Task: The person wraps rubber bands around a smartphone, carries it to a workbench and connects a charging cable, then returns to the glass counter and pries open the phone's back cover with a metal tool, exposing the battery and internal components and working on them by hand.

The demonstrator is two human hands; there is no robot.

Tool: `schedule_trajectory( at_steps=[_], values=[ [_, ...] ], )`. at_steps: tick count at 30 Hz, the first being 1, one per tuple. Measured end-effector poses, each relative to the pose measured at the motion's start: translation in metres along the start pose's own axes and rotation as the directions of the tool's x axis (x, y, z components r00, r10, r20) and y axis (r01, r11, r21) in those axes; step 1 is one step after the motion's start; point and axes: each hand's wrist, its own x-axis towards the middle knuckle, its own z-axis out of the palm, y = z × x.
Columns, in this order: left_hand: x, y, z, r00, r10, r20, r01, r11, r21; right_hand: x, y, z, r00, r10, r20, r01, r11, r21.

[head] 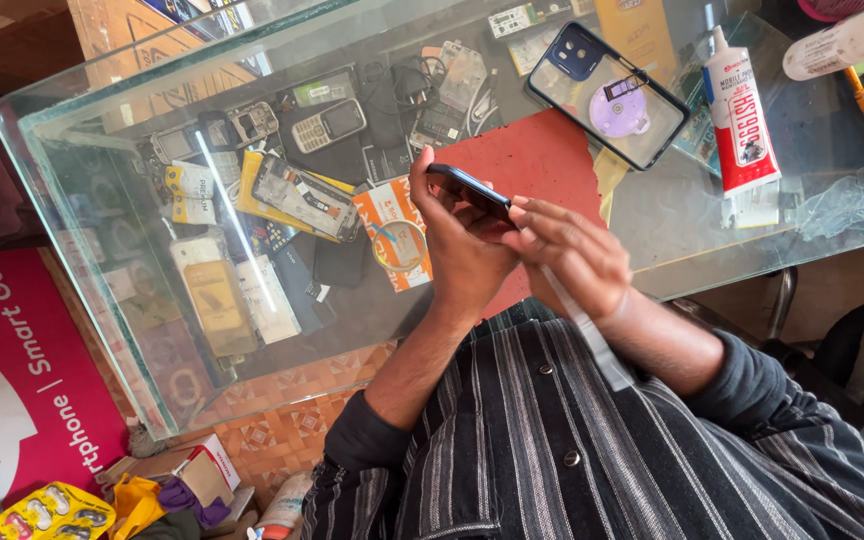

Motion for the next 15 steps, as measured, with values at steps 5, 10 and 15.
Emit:
schedule_trajectory(
  at_steps=[5, 10, 15],
  values=[
    [-0.002, -0.001, 0.003, 1.000, 0.011, -0.029, -0.010, 1.000, 0.016, 0.005, -0.009, 0.002, 0.999, 0.041, 0.005, -0.040, 0.997, -0.071],
    [-0.001, 0.002, 0.000, 1.000, 0.004, -0.025, -0.003, 1.000, 0.015, 0.003, -0.013, -0.001, 0.956, 0.292, 0.017, -0.293, 0.954, 0.065],
    [-0.002, 0.002, -0.002, 1.000, -0.001, -0.017, 0.001, 1.000, -0.009, 0.000, -0.014, 0.000, 0.956, 0.294, 0.008, -0.294, 0.955, 0.042]
  ],
)
